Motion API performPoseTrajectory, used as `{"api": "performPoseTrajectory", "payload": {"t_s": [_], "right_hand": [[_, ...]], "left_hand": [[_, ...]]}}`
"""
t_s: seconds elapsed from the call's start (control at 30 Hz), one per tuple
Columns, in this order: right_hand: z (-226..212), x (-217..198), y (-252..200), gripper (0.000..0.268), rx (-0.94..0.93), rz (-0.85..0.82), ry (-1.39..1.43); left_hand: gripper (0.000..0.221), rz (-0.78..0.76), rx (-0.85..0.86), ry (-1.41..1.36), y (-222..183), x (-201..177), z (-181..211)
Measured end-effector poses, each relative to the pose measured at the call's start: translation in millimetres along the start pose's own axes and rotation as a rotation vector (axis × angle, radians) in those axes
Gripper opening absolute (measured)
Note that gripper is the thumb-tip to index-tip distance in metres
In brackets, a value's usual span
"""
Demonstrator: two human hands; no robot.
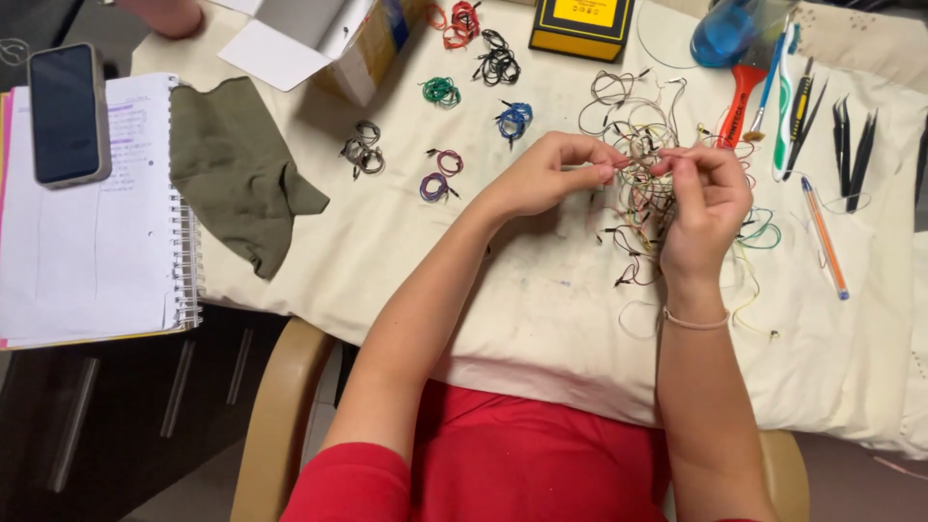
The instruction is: Sorting through a pile of thin electrical wires and tying them into small, organized bundles or loops.
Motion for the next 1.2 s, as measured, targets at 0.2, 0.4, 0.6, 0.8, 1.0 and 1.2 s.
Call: {"api": "performPoseTrajectory", "payload": {"t_s": [0.2,0.4,0.6,0.8,1.0,1.2], "right_hand": [[-8,-15,0,0.006,0.252,0.182,0.408],[-3,-26,0,0.007,0.298,0.267,0.429],[-26,-27,2,0.004,0.082,0.254,0.393],[-72,23,1,0.011,-0.347,-0.032,-0.515],[-37,36,-15,0.003,-0.400,-0.273,-0.880],[-63,58,-18,0.006,-0.397,-0.365,-0.702]], "left_hand": [[0.029,-0.061,0.009,0.256,-10,0,30],[0.023,-0.174,-0.062,-0.014,-15,9,44],[0.028,-0.283,-0.276,0.006,-26,14,19],[0.032,-0.330,-0.047,-0.247,-33,14,56],[0.033,0.102,0.125,-0.605,-26,-39,26],[0.027,0.364,0.149,-0.339,-27,-58,30]]}}
Point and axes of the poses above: each hand's wrist, its own y-axis towards the middle knuckle, its own x-axis out of the palm, z = x × y, the point moved 9 cm from there along y, towards the middle knuckle, and after that the axes turned 2 degrees about y, right-handed, at the moved point
